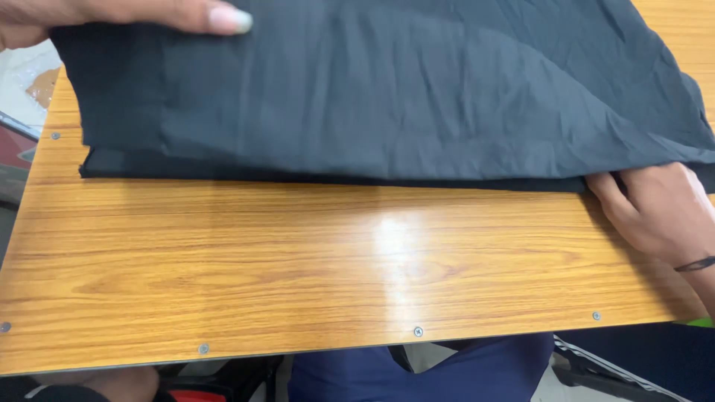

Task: Smoothing out and inspecting a piece of black fabric on a wooden table.

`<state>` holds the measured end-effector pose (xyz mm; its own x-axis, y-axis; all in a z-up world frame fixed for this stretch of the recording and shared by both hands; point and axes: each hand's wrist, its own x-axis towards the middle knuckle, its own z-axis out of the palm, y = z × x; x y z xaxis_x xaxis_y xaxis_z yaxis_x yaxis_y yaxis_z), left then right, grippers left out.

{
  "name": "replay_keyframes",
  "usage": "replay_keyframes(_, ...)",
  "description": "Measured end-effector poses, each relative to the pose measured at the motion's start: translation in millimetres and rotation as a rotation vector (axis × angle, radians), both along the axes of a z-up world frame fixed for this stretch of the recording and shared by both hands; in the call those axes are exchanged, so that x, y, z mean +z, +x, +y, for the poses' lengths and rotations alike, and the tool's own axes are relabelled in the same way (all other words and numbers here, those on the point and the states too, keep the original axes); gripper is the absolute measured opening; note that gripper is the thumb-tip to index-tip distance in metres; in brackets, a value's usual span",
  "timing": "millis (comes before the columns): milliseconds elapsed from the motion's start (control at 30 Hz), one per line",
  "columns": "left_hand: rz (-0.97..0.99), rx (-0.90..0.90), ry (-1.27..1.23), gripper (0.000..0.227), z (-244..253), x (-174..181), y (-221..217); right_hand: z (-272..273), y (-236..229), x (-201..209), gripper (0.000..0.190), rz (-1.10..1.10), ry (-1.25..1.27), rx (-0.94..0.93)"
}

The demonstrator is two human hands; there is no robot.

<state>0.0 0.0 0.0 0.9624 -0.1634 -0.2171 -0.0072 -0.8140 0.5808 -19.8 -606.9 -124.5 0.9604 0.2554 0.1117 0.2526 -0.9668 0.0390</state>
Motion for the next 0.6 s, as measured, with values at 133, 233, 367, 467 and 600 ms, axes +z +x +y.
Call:
replay_keyframes(133,0.046,0.059,0.069,0.063,-9,-41,36,-12,0,-11,0.035,-0.002,0.072,0.043)
replay_keyframes(233,-0.092,-0.124,0.196,0.072,15,-73,45,-23,3,-21,0.039,0.016,0.098,0.065)
replay_keyframes(367,-0.053,-0.076,0.132,0.076,14,-88,39,-28,7,-24,0.046,0.115,0.044,-0.026)
replay_keyframes(467,-0.111,-0.027,-0.025,0.069,15,-93,28,-17,-1,-14,0.045,0.161,0.047,-0.105)
replay_keyframes(600,-0.244,0.122,-0.334,0.050,2,-85,4,-12,-13,-17,0.032,0.131,0.254,-0.141)
